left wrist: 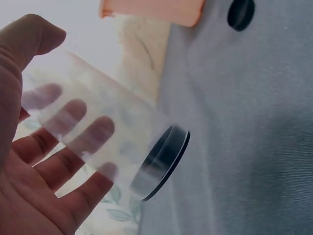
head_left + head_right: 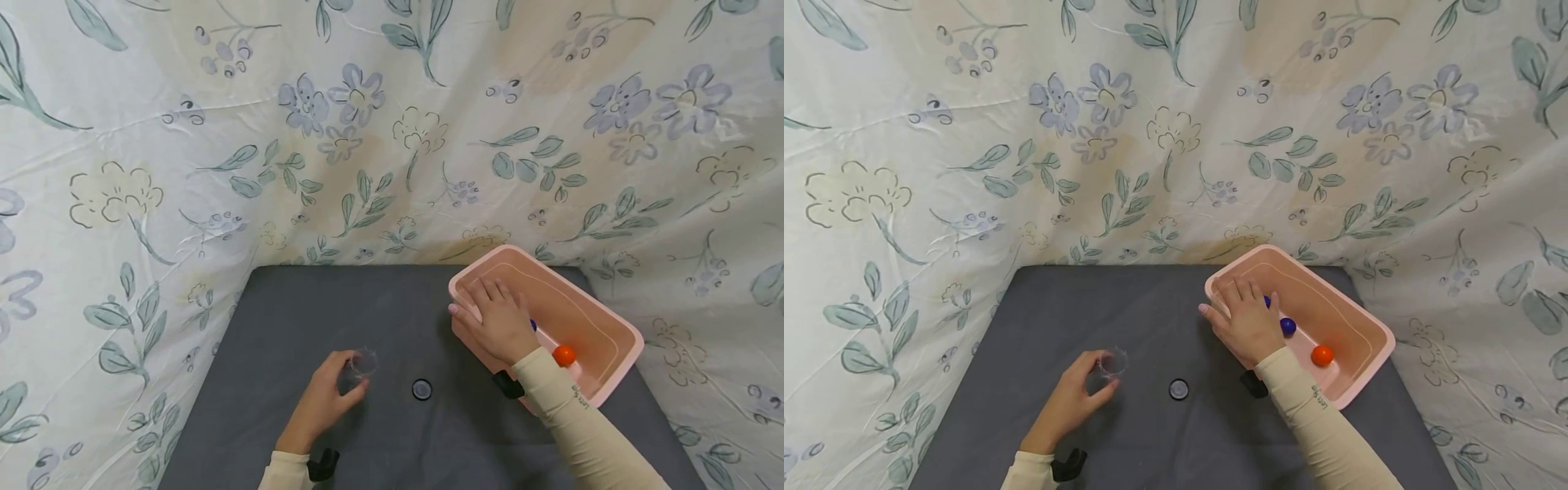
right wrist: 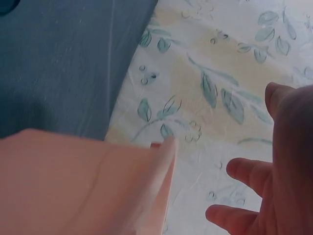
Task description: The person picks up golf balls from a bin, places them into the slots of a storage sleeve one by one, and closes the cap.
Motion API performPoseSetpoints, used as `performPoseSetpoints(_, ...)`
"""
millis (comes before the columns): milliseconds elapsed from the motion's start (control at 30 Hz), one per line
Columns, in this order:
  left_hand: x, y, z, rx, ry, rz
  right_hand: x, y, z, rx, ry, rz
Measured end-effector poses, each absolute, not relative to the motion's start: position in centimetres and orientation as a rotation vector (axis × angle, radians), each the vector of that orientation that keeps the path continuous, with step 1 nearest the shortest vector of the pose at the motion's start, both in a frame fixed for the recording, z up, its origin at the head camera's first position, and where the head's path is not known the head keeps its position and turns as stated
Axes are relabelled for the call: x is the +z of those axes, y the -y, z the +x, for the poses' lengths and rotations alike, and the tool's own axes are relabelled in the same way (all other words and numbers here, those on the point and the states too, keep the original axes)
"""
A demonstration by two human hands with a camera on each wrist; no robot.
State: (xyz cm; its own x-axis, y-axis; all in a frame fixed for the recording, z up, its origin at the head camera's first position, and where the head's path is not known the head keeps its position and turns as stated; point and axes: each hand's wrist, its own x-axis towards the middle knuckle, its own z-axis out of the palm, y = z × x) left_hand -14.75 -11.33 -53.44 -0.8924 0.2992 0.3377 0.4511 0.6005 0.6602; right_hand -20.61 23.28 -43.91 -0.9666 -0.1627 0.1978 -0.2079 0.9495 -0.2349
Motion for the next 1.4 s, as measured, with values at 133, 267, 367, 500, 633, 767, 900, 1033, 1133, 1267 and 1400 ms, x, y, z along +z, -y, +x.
performPoseSetpoints(133, -52.6, 11.5, -14.8, -1.155, 2.59, -0.625, -43.7, -24.6, -21.4, 0.355, 2.98, 0.28)
performPoseSetpoints(267, -51.9, 11.6, -14.8, -1.119, 2.572, -0.623, -43.5, -26.1, -22.3, 0.406, 3.03, 0.299)
performPoseSetpoints(367, -51.7, 11.7, -14.8, -1.088, 2.574, -0.621, -43.6, -27.0, -23.0, 0.456, 3.059, 0.317)
performPoseSetpoints(500, -51.6, 11.7, -14.8, -1.086, 2.588, -0.614, -43.9, -28.1, -24.0, 0.492, 3.105, 0.324)
performPoseSetpoints(633, -51.5, 11.7, -14.7, -1.093, 2.591, -0.606, -44.0, -28.9, -24.9, 0.519, 3.181, 0.306)
performPoseSetpoints(767, -51.3, 11.7, -14.7, -1.07, 2.582, -0.603, -44.0, -29.4, -25.9, 0.56, 3.232, 0.317)
performPoseSetpoints(900, -51.3, 11.7, -14.7, -1.055, 2.58, -0.596, -44.2, -30.1, -26.7, 0.551, 3.264, 0.328)
performPoseSetpoints(1033, -51.3, 11.6, -14.7, -1.056, 2.582, -0.599, -45.0, -30.9, -27.3, 0.496, 3.291, 0.331)
performPoseSetpoints(1133, -51.3, 11.6, -14.7, -1.061, 2.579, -0.608, -46.0, -31.6, -27.7, 0.447, 3.292, 0.336)
performPoseSetpoints(1267, -51.2, 11.6, -14.7, -1.051, 2.578, -0.609, -47.9, -32.5, -28.4, 0.426, 3.268, 0.342)
performPoseSetpoints(1400, -51.1, 11.7, -14.6, -1.041, 2.583, -0.604, -50.2, -33.4, -29.3, 0.414, 3.259, 0.356)
